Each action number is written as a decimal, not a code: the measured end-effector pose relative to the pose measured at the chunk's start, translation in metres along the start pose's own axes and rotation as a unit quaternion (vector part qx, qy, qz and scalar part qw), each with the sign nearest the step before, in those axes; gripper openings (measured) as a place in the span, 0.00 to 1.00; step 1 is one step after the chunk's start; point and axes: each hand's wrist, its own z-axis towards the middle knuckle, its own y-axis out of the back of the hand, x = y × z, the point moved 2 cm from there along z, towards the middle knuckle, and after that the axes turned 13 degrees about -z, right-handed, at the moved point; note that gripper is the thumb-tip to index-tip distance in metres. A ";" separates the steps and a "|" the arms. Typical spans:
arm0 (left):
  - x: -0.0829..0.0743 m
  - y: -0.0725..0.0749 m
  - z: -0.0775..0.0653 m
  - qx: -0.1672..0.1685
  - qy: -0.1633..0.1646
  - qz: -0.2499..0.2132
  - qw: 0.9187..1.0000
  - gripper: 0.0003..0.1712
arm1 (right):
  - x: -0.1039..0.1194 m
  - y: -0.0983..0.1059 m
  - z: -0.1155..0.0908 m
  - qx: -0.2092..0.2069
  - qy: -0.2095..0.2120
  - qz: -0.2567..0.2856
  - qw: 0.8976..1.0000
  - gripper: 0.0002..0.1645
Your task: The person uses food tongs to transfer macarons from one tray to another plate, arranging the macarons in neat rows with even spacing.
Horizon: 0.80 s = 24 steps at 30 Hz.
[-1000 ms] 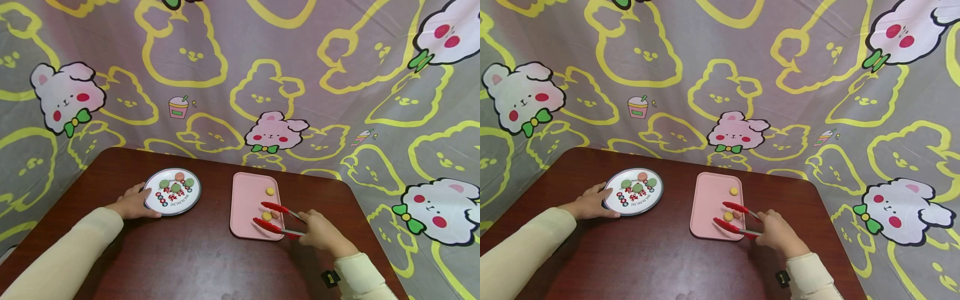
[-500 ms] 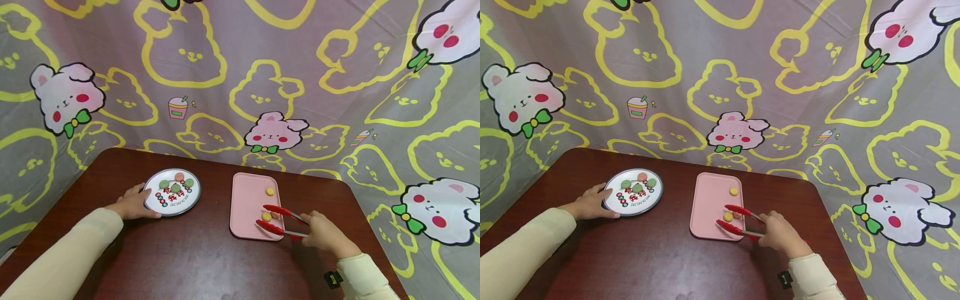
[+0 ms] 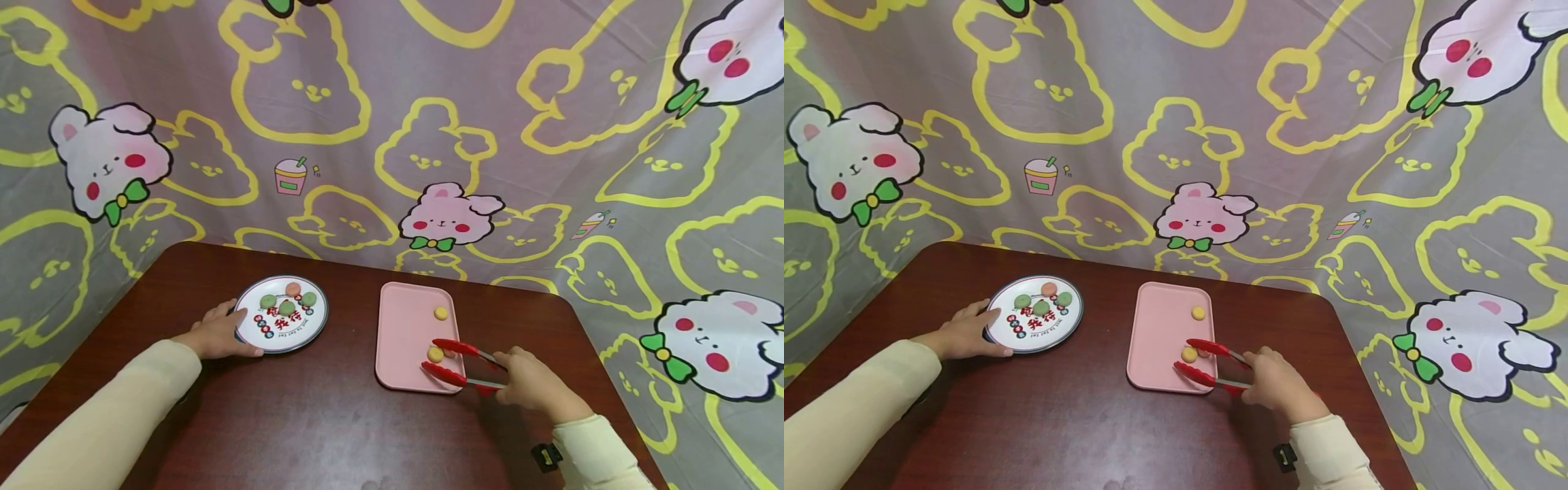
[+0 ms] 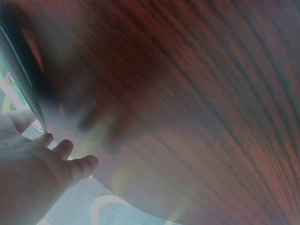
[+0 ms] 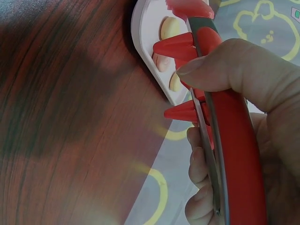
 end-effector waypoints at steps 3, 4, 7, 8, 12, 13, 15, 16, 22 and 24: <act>0.001 0.000 0.000 -0.001 -0.001 -0.001 1.000 0.69 | 0.000 0.000 0.000 0.006 -0.004 0.000 1.000 0.41; 0.001 0.000 0.000 -0.001 -0.001 -0.001 1.000 0.69 | 0.000 0.000 0.000 0.007 -0.005 0.001 1.000 0.41; 0.001 0.000 0.000 -0.002 -0.001 0.000 1.000 0.69 | 0.000 0.001 0.001 0.009 -0.006 0.000 1.000 0.41; 0.001 0.000 0.000 -0.002 -0.001 0.001 1.000 0.69 | 0.000 0.001 0.001 0.008 -0.006 0.001 1.000 0.41; 0.000 0.000 0.001 -0.001 0.001 0.001 1.000 0.69 | 0.000 0.001 0.000 0.007 -0.004 0.001 1.000 0.41; 0.000 0.000 0.001 -0.001 0.001 0.001 1.000 0.69 | 0.000 0.001 0.000 0.007 -0.004 0.002 1.000 0.41; 0.000 0.000 0.000 -0.001 0.001 0.001 1.000 0.69 | -0.001 0.001 -0.001 0.007 -0.003 0.002 1.000 0.41; 0.000 0.000 0.000 -0.001 0.001 0.001 1.000 0.69 | -0.001 0.000 -0.001 0.007 -0.002 0.000 1.000 0.41; 0.000 0.000 0.000 0.000 0.001 -0.002 1.000 0.69 | -0.001 0.000 0.002 -0.001 0.008 -0.016 1.000 0.39; 0.000 0.000 0.000 0.001 0.001 -0.002 1.000 0.70 | 0.000 0.000 0.002 -0.005 0.012 -0.022 1.000 0.38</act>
